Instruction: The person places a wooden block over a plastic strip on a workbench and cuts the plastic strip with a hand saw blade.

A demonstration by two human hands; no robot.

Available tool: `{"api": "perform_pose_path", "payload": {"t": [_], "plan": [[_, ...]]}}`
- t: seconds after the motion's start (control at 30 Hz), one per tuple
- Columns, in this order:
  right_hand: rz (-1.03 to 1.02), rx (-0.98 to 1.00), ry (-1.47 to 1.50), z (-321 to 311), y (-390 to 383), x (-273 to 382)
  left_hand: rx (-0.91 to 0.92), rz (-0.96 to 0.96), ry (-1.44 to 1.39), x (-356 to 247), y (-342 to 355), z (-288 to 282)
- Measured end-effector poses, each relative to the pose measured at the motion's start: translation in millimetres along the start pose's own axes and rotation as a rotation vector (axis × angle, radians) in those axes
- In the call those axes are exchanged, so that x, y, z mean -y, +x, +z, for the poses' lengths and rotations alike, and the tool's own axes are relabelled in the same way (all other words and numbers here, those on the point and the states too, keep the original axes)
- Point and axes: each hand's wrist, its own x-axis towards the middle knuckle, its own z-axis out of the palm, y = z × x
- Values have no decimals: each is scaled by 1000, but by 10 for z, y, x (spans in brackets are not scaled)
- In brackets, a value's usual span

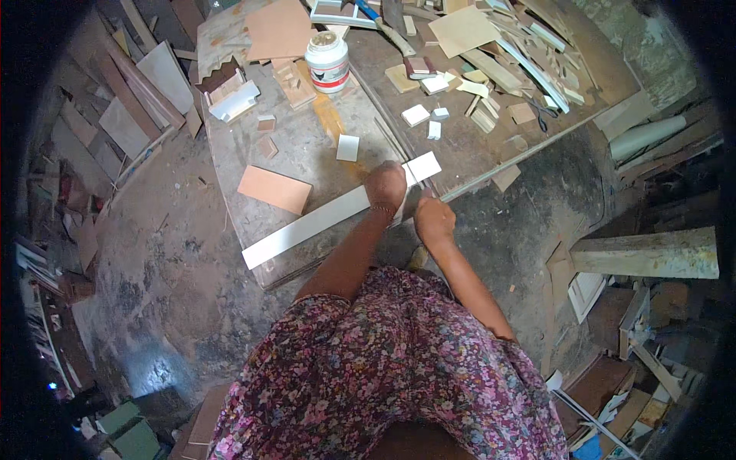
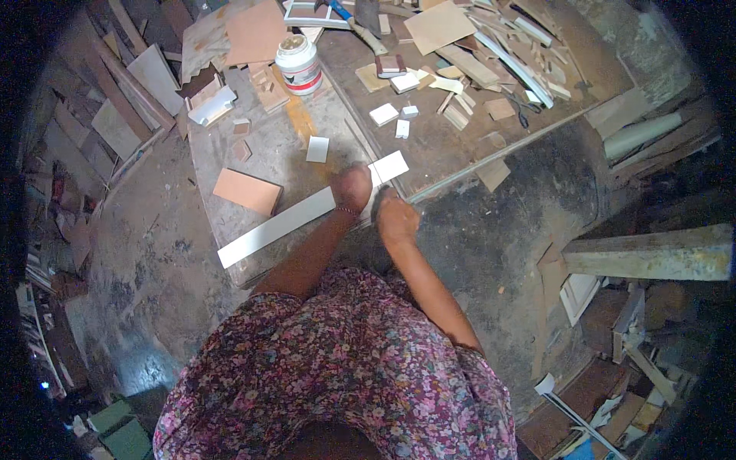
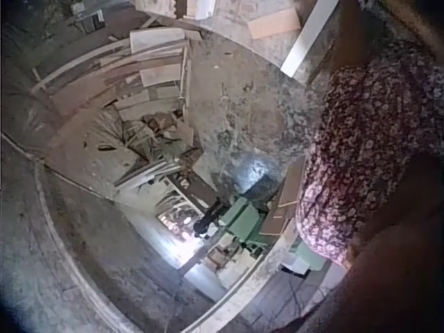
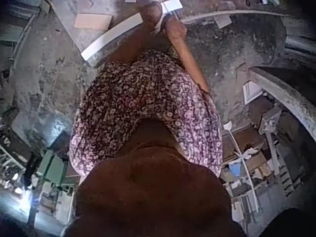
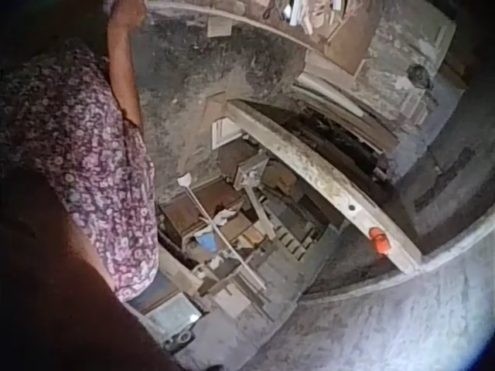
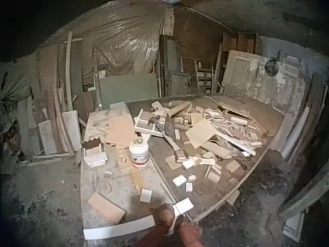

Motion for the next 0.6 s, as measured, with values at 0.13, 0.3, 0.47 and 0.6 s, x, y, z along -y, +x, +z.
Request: {"api": "perform_pose_path", "payload": {"t": [0.13,0.3,0.47,0.6], "plan": [[-26,5,6,-52,122,60,162,-63,89,9,75,101],[25,53,60,-11,-10,-65,163,7,188,1,46,81],[-62,-8,85,17,162,2,203,-14,182,-21,71,60],[-109,-39,46,37,252,-21,134,4,148,-2,50,99]]}}
